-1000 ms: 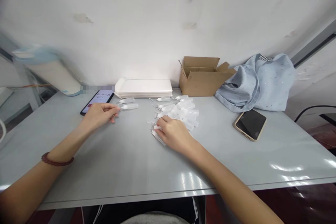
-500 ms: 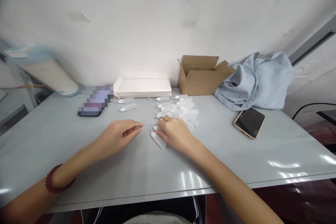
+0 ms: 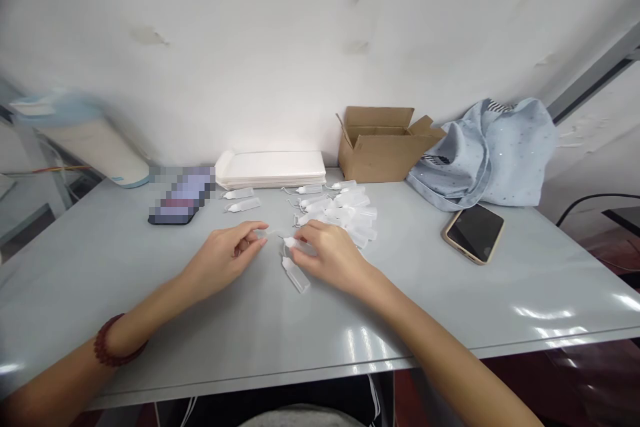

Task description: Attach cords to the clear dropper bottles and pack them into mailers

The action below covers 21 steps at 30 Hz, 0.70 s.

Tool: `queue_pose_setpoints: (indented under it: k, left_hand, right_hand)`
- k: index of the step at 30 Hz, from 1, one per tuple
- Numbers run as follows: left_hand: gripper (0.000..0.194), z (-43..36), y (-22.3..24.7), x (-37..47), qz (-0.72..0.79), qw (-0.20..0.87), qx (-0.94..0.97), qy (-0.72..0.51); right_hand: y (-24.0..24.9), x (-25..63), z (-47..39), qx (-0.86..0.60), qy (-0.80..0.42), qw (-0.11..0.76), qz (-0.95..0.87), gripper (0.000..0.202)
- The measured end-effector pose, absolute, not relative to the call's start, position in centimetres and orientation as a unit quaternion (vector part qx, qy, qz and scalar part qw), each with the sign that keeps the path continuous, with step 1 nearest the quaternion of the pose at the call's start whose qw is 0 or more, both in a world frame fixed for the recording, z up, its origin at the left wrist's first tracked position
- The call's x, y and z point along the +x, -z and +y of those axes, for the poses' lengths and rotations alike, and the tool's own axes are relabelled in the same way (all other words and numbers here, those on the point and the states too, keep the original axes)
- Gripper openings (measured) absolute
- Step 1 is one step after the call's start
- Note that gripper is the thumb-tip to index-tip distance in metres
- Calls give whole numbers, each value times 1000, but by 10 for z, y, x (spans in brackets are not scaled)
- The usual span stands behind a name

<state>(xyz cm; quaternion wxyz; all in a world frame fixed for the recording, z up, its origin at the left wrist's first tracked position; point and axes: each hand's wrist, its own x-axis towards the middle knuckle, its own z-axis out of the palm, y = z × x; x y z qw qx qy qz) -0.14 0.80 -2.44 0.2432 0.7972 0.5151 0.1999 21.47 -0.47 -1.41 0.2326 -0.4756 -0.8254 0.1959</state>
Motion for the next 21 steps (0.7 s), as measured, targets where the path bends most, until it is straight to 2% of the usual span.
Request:
queue_pose_setpoints:
  k: [4,8,21]
  left_hand:
    - [34,7,20,-1,515,315,765,-225]
    - [31,5,16,0,507,336,755,-244]
    - [27,2,9,1,478,350,764,-256]
  right_hand:
    - [7,213,-7,-480,-252,284,-791,11]
    - [8,213,-6,-475,-284,303,-776,12]
    - [15,214,-4,-454,-256,350,-779,5]
